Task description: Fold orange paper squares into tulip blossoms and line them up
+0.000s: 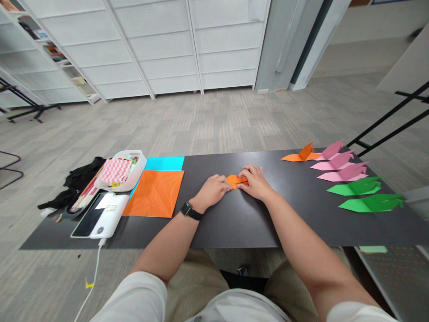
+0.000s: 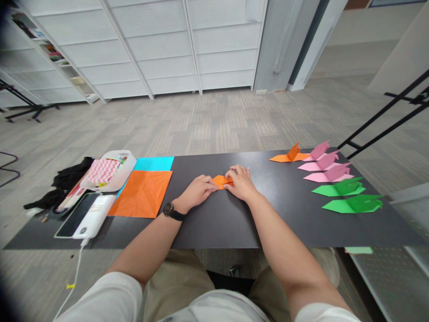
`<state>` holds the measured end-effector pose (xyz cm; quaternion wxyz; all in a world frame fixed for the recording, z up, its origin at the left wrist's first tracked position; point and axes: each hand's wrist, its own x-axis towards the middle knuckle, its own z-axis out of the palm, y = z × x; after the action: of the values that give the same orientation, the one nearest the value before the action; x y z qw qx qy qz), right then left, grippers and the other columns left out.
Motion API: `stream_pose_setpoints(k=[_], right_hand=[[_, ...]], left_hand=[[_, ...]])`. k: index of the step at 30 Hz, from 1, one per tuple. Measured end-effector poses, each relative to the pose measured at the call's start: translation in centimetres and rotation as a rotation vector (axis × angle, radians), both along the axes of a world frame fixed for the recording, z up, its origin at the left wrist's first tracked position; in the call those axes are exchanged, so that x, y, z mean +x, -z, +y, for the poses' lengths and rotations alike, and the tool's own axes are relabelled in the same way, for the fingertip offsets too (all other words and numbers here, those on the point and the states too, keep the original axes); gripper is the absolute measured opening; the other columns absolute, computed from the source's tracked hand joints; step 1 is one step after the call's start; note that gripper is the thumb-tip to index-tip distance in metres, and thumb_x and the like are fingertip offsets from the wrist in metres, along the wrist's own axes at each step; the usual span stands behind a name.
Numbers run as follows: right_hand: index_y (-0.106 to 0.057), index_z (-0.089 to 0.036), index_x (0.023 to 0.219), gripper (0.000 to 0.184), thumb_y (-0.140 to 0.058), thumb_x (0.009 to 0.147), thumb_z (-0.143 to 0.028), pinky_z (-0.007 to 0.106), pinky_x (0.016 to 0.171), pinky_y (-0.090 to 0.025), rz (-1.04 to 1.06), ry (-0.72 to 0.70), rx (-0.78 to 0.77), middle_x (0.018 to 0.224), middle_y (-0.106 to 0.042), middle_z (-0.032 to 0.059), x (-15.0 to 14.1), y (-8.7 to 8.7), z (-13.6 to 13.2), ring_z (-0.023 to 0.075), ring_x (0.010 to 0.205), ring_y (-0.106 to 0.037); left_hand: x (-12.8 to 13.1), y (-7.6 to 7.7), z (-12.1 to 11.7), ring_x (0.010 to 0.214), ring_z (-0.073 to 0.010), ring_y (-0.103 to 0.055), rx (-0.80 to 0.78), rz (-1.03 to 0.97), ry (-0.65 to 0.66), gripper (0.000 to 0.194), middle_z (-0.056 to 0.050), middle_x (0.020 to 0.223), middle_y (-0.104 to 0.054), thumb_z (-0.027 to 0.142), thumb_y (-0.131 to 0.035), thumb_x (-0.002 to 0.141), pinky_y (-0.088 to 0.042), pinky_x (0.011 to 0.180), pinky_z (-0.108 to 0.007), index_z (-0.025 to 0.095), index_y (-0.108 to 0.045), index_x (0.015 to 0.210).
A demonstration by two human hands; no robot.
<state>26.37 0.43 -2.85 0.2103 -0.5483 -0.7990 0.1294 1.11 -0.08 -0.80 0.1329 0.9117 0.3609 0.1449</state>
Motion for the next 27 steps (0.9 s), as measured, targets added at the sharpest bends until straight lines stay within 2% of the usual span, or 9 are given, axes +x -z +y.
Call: stream_pose_setpoints(k=[7, 11, 15, 19, 22, 27], right_hand=[[-0.067, -0.029, 0.114, 0.033, -0.081, 0.085, -0.036, 0.082, 0.118, -0.026, -0.053, 0.072, -0.051, 0.148, -0.052, 0.0128, 1.7, 0.2, 0.2, 0.0415, 0.150, -0.040], [-0.068, -0.030, 0.116, 0.033, -0.080, 0.085, -0.032, 0.081, 0.119, -0.026, -0.055, 0.061, -0.079, 0.149, -0.052, 0.0118, 2.3, -0.1, 0.1, 0.0410, 0.150, -0.042], [-0.070, -0.031, 0.119, 0.034, -0.076, 0.086, -0.025, 0.081, 0.120, -0.022, -0.065, 0.046, -0.073, 0.153, -0.050, 0.0107, 3.2, -0.5, 0.2, 0.0417, 0.155, -0.034], [-0.070, -0.030, 0.118, 0.027, -0.070, 0.091, -0.027, 0.077, 0.121, -0.025, 0.012, 0.048, -0.072, 0.149, -0.053, 0.0116, 3.9, -0.8, 0.6, 0.0369, 0.150, -0.043], [-0.070, -0.030, 0.117, 0.024, -0.067, 0.094, -0.035, 0.072, 0.123, -0.027, 0.083, 0.038, -0.030, 0.144, -0.057, 0.0113, 3.3, -0.7, 0.8, 0.0338, 0.145, -0.049], [-0.067, -0.032, 0.130, 0.042, -0.073, 0.090, -0.044, 0.077, 0.124, -0.020, 0.010, 0.027, -0.005, 0.151, -0.053, 0.0124, 1.1, -0.1, 0.5, 0.0378, 0.149, -0.044]], left_hand=[[-0.2, 0.3, 0.2, 0.100, -0.0211, -0.062, -0.014, -0.027, 0.002, 0.029, -0.005, 0.107, -0.073, 0.024, -0.056, 0.106, -0.051, 0.097, -0.039, 0.031, -0.083, 0.114], [-0.2, 0.5, 0.3, 0.100, -0.0209, -0.062, -0.005, -0.030, 0.002, 0.027, -0.004, 0.107, -0.074, 0.023, -0.057, 0.106, -0.050, 0.097, -0.038, 0.030, -0.083, 0.113], [-0.2, 0.5, 0.3, 0.101, -0.0210, -0.062, -0.014, -0.023, -0.006, 0.026, -0.004, 0.108, -0.074, 0.024, -0.059, 0.105, -0.050, 0.097, -0.038, 0.030, -0.083, 0.113], [-0.2, 0.4, 0.2, 0.101, -0.0209, -0.062, -0.020, -0.029, -0.009, 0.025, -0.004, 0.108, -0.074, 0.024, -0.061, 0.105, -0.050, 0.098, -0.038, 0.030, -0.083, 0.114], [-0.2, 0.3, 0.2, 0.102, -0.0214, -0.062, -0.020, -0.035, -0.013, 0.024, -0.004, 0.108, -0.073, 0.026, -0.061, 0.105, -0.049, 0.098, -0.038, 0.030, -0.083, 0.114], [0.1, 0.0, 0.0, 0.099, -0.0215, -0.060, -0.003, -0.018, -0.013, 0.028, -0.005, 0.107, -0.072, 0.027, -0.058, 0.107, -0.049, 0.098, -0.039, 0.031, -0.080, 0.122]])
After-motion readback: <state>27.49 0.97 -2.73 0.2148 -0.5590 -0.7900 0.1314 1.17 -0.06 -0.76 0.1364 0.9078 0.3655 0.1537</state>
